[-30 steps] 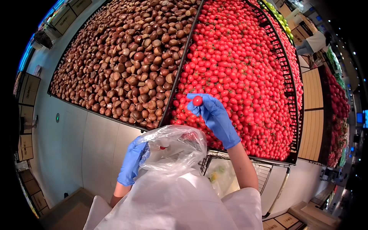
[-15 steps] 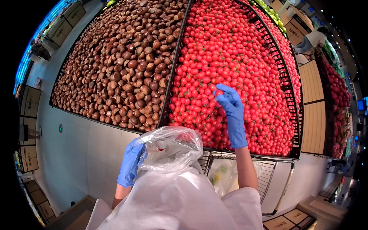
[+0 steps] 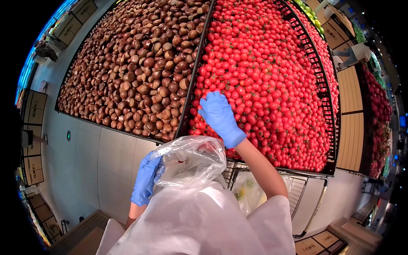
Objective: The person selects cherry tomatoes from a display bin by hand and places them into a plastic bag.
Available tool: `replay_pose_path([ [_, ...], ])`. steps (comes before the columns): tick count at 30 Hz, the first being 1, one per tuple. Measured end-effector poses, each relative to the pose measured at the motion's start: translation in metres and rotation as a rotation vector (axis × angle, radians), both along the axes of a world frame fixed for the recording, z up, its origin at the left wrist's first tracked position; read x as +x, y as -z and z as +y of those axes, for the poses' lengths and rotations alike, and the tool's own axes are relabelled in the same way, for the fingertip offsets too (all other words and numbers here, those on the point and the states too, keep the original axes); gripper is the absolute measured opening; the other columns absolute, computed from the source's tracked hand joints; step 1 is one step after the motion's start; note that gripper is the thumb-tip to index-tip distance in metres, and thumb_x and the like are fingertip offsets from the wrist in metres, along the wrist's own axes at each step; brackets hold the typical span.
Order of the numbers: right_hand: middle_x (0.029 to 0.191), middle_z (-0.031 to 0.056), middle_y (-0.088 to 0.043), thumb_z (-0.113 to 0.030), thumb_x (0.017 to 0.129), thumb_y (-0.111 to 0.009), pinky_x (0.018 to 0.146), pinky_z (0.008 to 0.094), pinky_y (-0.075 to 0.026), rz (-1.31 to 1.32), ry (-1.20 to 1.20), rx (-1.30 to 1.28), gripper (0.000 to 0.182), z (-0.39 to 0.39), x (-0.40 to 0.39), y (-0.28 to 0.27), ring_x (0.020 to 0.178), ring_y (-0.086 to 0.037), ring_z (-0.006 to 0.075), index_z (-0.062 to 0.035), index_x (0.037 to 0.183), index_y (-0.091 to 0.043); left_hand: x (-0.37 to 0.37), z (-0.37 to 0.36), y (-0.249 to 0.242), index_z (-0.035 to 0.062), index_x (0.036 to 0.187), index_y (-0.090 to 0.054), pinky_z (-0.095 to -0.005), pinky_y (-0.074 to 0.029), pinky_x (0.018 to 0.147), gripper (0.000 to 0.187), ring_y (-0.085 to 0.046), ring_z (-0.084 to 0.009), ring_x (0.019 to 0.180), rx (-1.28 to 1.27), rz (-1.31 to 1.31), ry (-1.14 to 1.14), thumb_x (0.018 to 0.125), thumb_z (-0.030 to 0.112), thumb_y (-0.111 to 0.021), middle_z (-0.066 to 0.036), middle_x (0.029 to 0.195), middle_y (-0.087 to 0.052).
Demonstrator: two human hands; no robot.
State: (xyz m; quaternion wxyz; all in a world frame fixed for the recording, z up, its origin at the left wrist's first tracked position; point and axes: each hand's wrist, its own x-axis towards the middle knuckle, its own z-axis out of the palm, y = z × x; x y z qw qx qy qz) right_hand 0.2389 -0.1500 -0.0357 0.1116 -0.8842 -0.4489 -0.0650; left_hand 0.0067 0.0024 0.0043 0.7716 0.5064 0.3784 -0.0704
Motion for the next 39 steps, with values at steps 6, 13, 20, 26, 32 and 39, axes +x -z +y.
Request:
replay_pose_path([
  [6,0.088,0.0106,-0.054,-0.021,0.079,-0.061,0.077,0.0395,-0.042,0.048,-0.012,0.034,0.018,0.006,0.002,0.005,0.089,-0.051,0.0285,-0.0058,0.089,-0.061,-0.010,0.000,0.000,0.0077,0.104,-0.061,-0.0165,-0.028,0.043,0.018,-0.041,-0.0001,0.051,-0.023,0.006,-0.051,0.094,0.019,-0.052,0.007,0.067,-0.052],
  [13,0.095,0.0112,-0.060,-0.009,0.078,-0.063,0.076,0.0363,-0.046,-0.279,0.286,0.383,0.018,-0.045,0.025,-0.008,0.086,-0.057,0.0266,-0.0066,0.095,-0.062,-0.014,-0.001,0.004,0.0078,0.104,-0.062,-0.0159,-0.030,0.045,0.019,-0.041,0.0009,0.054,-0.006,-0.015,-0.102,0.094,0.021,-0.052,0.008,0.069,-0.052],
  [20,0.098,0.0066,-0.058,-0.012,0.078,-0.058,0.081,0.0387,-0.044,-0.097,-0.114,0.099,0.018,-0.033,0.007,-0.027,0.095,-0.054,0.0227,-0.0067,0.096,-0.061,-0.011,0.000,0.004,0.0103,0.100,-0.062,-0.0161,-0.027,0.042,0.017,-0.042,0.0007,0.051,0.000,0.030,-0.070,0.094,0.023,-0.052,0.007,0.067,-0.054],
  [26,0.101,0.0044,-0.056,-0.018,0.080,-0.053,0.090,0.0364,-0.040,-0.242,-0.484,-0.287,0.022,-0.006,-0.014,0.016,0.101,-0.051,0.0207,-0.0101,0.099,-0.061,-0.011,0.003,0.000,0.0097,0.100,-0.062,-0.0159,-0.027,0.043,0.018,-0.041,0.0007,0.051,0.012,0.034,-0.049,0.094,0.023,-0.052,0.008,0.065,-0.051],
  [32,0.107,0.0048,-0.053,-0.017,0.081,-0.051,0.092,0.0387,-0.040,-0.295,-0.529,-0.337,0.025,-0.013,-0.011,0.021,0.101,-0.051,0.0243,-0.0082,0.103,-0.059,-0.019,0.004,0.011,0.0075,0.099,-0.059,-0.0168,-0.027,0.038,0.016,-0.044,-0.0023,0.048,0.033,0.051,-0.136,0.092,0.022,-0.053,0.003,0.065,-0.052],
  [39,0.110,0.0077,-0.053,-0.017,0.083,-0.049,0.091,0.0422,-0.040,-0.260,-0.564,-0.445,0.027,-0.009,-0.014,0.012,0.101,-0.052,0.0259,-0.0095,0.107,-0.057,-0.019,0.003,0.001,0.0093,0.099,-0.061,-0.0170,-0.029,0.046,0.017,-0.041,-0.0005,0.054,0.014,0.096,-0.098,0.093,0.022,-0.053,0.007,0.066,-0.050],
])
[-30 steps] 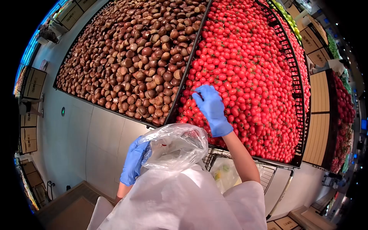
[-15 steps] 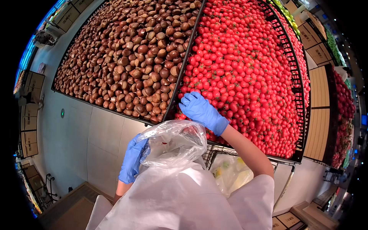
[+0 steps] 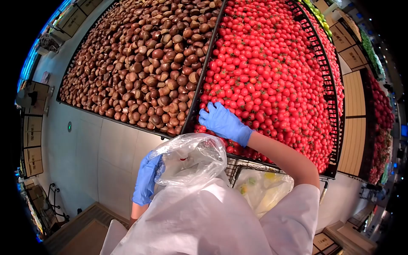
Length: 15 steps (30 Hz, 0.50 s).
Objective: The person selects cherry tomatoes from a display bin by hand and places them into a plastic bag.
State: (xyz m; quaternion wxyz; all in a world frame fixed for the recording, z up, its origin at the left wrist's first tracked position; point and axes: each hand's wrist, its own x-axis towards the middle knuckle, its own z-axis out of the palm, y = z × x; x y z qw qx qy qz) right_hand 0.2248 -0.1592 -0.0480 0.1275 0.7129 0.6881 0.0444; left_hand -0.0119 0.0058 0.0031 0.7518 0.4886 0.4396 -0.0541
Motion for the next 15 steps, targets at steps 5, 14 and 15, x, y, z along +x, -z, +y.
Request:
replay_pose_path([
  [5,0.115,0.0095,-0.053,-0.017,0.083,-0.049,0.095,0.0460,-0.038,0.008,0.072,0.004,0.028,0.002,-0.002,0.013,0.105,-0.051,0.0278,-0.0093,0.109,-0.057,-0.001,0.001,0.001,0.0097,0.098,-0.061,-0.0179,-0.027,0.043,0.016,-0.040,-0.0009,0.051,0.018,-0.042,-0.010,0.093,0.022,-0.053,0.007,0.065,-0.049],
  [14,0.118,0.0082,-0.053,-0.018,0.083,-0.050,0.104,0.0529,-0.029,-0.151,-0.054,-0.059,0.033,-0.007,-0.003,0.009,0.123,-0.042,0.0294,-0.0088,0.114,-0.056,-0.002,0.000,0.001,0.0096,0.101,-0.060,-0.0171,-0.027,0.042,0.017,-0.041,-0.0006,0.051,0.013,-0.043,0.002,0.094,0.023,-0.052,0.006,0.066,-0.049],
  [15,0.118,0.0079,-0.053,-0.018,0.082,-0.050,0.104,0.0528,-0.029,-0.147,-0.054,-0.031,0.035,-0.008,-0.003,0.011,0.123,-0.042,0.0279,-0.0085,0.115,-0.055,-0.002,0.000,0.001,0.0096,0.101,-0.060,-0.0171,-0.027,0.042,0.017,-0.041,-0.0006,0.051,0.011,-0.042,-0.001,0.094,0.023,-0.052,0.006,0.066,-0.049],
])
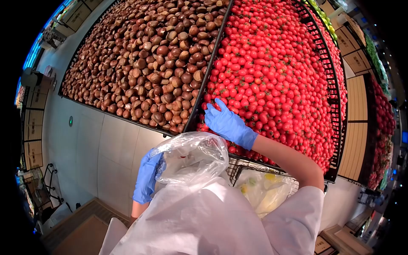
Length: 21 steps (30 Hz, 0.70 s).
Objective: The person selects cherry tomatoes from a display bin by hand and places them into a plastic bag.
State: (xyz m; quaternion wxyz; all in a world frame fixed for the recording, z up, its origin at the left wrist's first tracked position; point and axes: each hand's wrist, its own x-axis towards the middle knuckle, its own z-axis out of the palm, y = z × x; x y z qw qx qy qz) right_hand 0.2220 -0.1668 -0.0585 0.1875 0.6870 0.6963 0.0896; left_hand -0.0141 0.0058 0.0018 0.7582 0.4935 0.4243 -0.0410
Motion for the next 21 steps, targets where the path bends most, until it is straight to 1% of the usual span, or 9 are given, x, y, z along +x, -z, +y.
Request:
replay_pose_path([
  [1,0.118,0.0079,-0.053,-0.018,0.082,-0.050,0.104,0.0528,-0.029,0.000,-0.003,-0.001,0.035,0.000,0.000,0.001,0.123,-0.042,0.0279,-0.0085,0.115,-0.055,0.000,0.000,0.001,0.0095,0.102,-0.060,-0.0171,-0.027,0.042,0.017,-0.042,-0.0005,0.052,-0.008,0.000,-0.004,0.093,0.022,-0.052,0.006,0.066,-0.050],
  [3,0.101,0.0075,-0.057,-0.016,0.082,-0.050,0.100,0.0503,-0.032,0.101,0.025,0.179,0.025,0.005,-0.003,0.002,0.108,-0.050,0.0256,-0.0075,0.103,-0.059,0.000,0.001,0.002,0.0094,0.102,-0.060,-0.0170,-0.028,0.042,0.017,-0.043,-0.0004,0.052,-0.016,0.000,-0.007,0.093,0.022,-0.053,0.006,0.066,-0.050],
  [6,0.093,0.0065,-0.056,-0.017,0.080,-0.051,0.096,0.0478,-0.034,0.026,0.125,0.063,0.021,0.018,-0.011,0.001,0.099,-0.051,0.0234,-0.0081,0.097,-0.059,0.000,0.001,0.005,0.0092,0.103,-0.060,-0.0171,-0.028,0.043,0.018,-0.044,-0.0006,0.053,-0.018,-0.001,-0.015,0.093,0.022,-0.053,0.006,0.067,-0.050],
  [7,0.093,0.0065,-0.056,-0.017,0.080,-0.051,0.096,0.0478,-0.034,0.028,0.122,0.066,0.021,0.021,-0.015,0.001,0.099,-0.051,0.0234,-0.0081,0.097,-0.059,-0.001,0.001,0.006,0.0093,0.102,-0.060,-0.0172,-0.028,0.043,0.017,-0.044,-0.0007,0.053,-0.011,-0.009,-0.024,0.093,0.023,-0.054,0.006,0.067,-0.051],
  [9,0.092,0.0075,-0.056,-0.017,0.080,-0.052,0.095,0.0479,-0.035,-0.029,0.296,0.018,0.017,0.024,-0.024,0.003,0.098,-0.050,0.0237,-0.0082,0.093,-0.059,-0.002,0.002,0.004,0.0095,0.102,-0.060,-0.0173,-0.029,0.043,0.017,-0.044,-0.0009,0.053,-0.003,-0.014,-0.039,0.093,0.023,-0.054,0.006,0.067,-0.051],
  [13,0.093,0.0081,-0.056,-0.017,0.080,-0.051,0.094,0.0504,-0.035,-0.036,0.169,0.198,0.019,0.018,-0.024,0.007,0.102,-0.050,0.0249,-0.0087,0.095,-0.058,-0.004,0.005,0.001,0.0099,0.099,-0.061,-0.0174,-0.028,0.043,0.017,-0.043,-0.0009,0.052,0.001,0.021,-0.056,0.093,0.024,-0.054,0.006,0.066,-0.050],
  [17,0.096,0.0083,-0.057,-0.018,0.081,-0.049,0.095,0.0515,-0.034,0.072,0.186,0.165,0.019,0.016,-0.019,0.009,0.107,-0.049,0.0260,-0.0094,0.096,-0.057,-0.004,0.007,0.005,0.0105,0.099,-0.061,-0.0174,-0.028,0.043,0.017,-0.042,-0.0008,0.051,0.012,0.016,-0.033,0.093,0.025,-0.053,0.006,0.064,-0.050],
  [20,0.098,0.0083,-0.056,-0.018,0.080,-0.054,0.097,0.0513,-0.033,0.088,0.261,0.122,0.019,0.018,-0.015,0.001,0.109,-0.049,0.0246,-0.0094,0.097,-0.056,-0.001,0.007,0.004,0.0108,0.099,-0.061,-0.0174,-0.028,0.043,0.017,-0.042,-0.0008,0.051,0.004,0.013,-0.016,0.093,0.025,-0.053,0.007,0.063,-0.049],
  [21,0.096,0.0069,-0.057,-0.014,0.080,-0.057,0.096,0.0467,-0.036,0.354,0.356,0.354,0.018,0.017,-0.013,-0.005,0.105,-0.051,0.0212,-0.0078,0.098,-0.057,-0.001,0.008,0.003,0.0108,0.099,-0.061,-0.0174,-0.028,0.043,0.017,-0.042,-0.0008,0.051,0.003,0.012,-0.015,0.093,0.025,-0.053,0.007,0.063,-0.049],
])
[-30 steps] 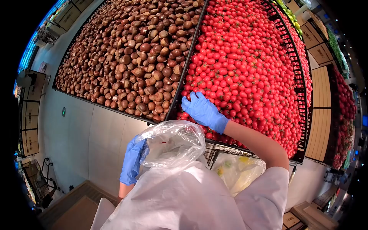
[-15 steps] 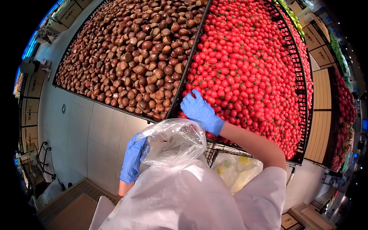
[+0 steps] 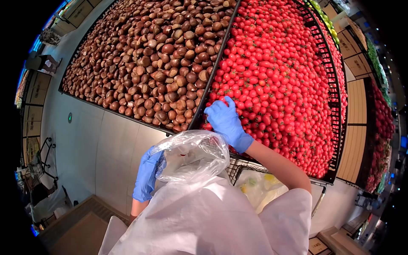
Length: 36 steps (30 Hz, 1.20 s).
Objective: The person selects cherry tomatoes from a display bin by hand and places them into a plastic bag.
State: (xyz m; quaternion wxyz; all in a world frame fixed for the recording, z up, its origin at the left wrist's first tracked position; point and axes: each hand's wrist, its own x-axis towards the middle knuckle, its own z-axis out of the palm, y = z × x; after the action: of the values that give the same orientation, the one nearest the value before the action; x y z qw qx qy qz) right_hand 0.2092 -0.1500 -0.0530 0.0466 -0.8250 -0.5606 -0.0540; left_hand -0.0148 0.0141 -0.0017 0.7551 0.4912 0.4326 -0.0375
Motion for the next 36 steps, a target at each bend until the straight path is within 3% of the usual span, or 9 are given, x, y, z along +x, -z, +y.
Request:
replay_pose_path([
  [2,0.095,0.0056,-0.058,-0.010,0.080,-0.060,0.095,0.0422,-0.039,0.238,0.087,0.256,0.019,-0.001,0.003,-0.007,0.101,-0.054,0.0178,-0.0062,0.098,-0.057,0.000,0.001,0.000,0.0101,0.099,-0.061,-0.0172,-0.029,0.044,0.017,-0.042,-0.0008,0.052,-0.016,-0.021,0.009,0.093,0.024,-0.053,0.007,0.064,-0.050],
  [4,0.096,0.0033,-0.060,-0.003,0.081,-0.064,0.086,0.0310,-0.046,1.345,0.433,0.789,0.021,-0.005,0.003,-0.011,0.091,-0.057,0.0119,-0.0035,0.100,-0.058,0.000,0.000,0.003,0.0098,0.099,-0.061,-0.0170,-0.029,0.044,0.017,-0.043,-0.0008,0.053,-0.021,-0.018,-0.029,0.093,0.023,-0.053,0.007,0.065,-0.050],
  [5,0.098,0.0035,-0.062,0.000,0.082,-0.063,0.080,0.0243,-0.050,1.545,0.435,0.820,0.020,-0.014,0.011,-0.016,0.090,-0.059,0.0102,-0.0014,0.102,-0.058,0.001,0.000,0.005,0.0094,0.100,-0.061,-0.0169,-0.029,0.044,0.017,-0.043,-0.0008,0.053,-0.021,-0.015,-0.059,0.093,0.023,-0.053,0.007,0.066,-0.050],
  [8,0.111,0.0105,-0.057,-0.010,0.089,-0.058,0.087,0.0346,-0.051,1.809,0.216,1.133,0.026,-0.019,-0.003,-0.046,0.098,-0.060,0.0181,-0.0004,0.113,-0.054,0.003,0.001,0.000,0.0087,0.101,-0.061,-0.0166,-0.030,0.045,0.017,-0.044,-0.0007,0.054,-0.027,-0.016,0.003,0.093,0.021,-0.053,0.007,0.068,-0.051],
  [11,0.115,0.0101,-0.054,-0.023,0.088,-0.061,0.091,0.0350,-0.047,1.990,0.344,1.062,0.041,-0.027,-0.006,-0.064,0.103,-0.056,0.0206,0.0021,0.118,-0.050,0.006,0.001,-0.001,0.0085,0.103,-0.061,-0.0165,-0.030,0.045,0.018,-0.043,-0.0006,0.055,-0.029,-0.039,0.007,0.093,0.021,-0.053,0.007,0.068,-0.051],
  [18,0.120,0.0113,-0.052,-0.025,0.090,-0.057,0.106,0.0422,-0.034,2.097,0.324,1.103,0.042,-0.033,-0.010,-0.060,0.116,-0.049,0.0244,0.0025,0.121,-0.048,0.009,0.000,-0.002,0.0084,0.104,-0.061,-0.0165,-0.029,0.045,0.018,-0.043,-0.0003,0.054,-0.008,-0.047,0.027,0.093,0.020,-0.053,0.007,0.067,-0.051],
  [20,0.128,0.0137,-0.049,-0.016,0.091,-0.056,0.095,0.0377,-0.046,2.165,0.304,1.180,0.031,-0.029,-0.016,-0.073,0.110,-0.054,0.0215,0.0009,0.116,-0.052,0.009,0.000,-0.002,0.0086,0.103,-0.060,-0.0165,-0.028,0.043,0.017,-0.043,-0.0003,0.053,-0.012,-0.036,0.028,0.093,0.020,-0.052,0.007,0.066,-0.050],
  [27,0.126,0.0151,-0.050,-0.014,0.091,-0.057,0.097,0.0336,-0.044,2.305,0.250,1.124,0.033,-0.025,-0.022,-0.097,0.106,-0.055,0.0203,0.0057,0.117,-0.052,0.010,-0.002,-0.001,0.0089,0.102,-0.060,-0.0166,-0.027,0.042,0.018,-0.042,-0.0004,0.052,0.000,-0.038,0.016,0.094,0.022,-0.051,0.007,0.065,-0.049],
  [36,0.087,0.0078,-0.056,-0.023,0.091,-0.056,0.070,0.0268,-0.044,2.305,0.217,1.017,0.034,-0.018,-0.030,-0.121,0.075,-0.052,0.0151,0.0036,0.113,-0.055,0.008,-0.002,0.001,0.0089,0.101,-0.060,-0.0167,-0.027,0.042,0.018,-0.042,-0.0005,0.052,0.006,-0.057,0.034,0.093,0.023,-0.051,0.006,0.065,-0.049],
])
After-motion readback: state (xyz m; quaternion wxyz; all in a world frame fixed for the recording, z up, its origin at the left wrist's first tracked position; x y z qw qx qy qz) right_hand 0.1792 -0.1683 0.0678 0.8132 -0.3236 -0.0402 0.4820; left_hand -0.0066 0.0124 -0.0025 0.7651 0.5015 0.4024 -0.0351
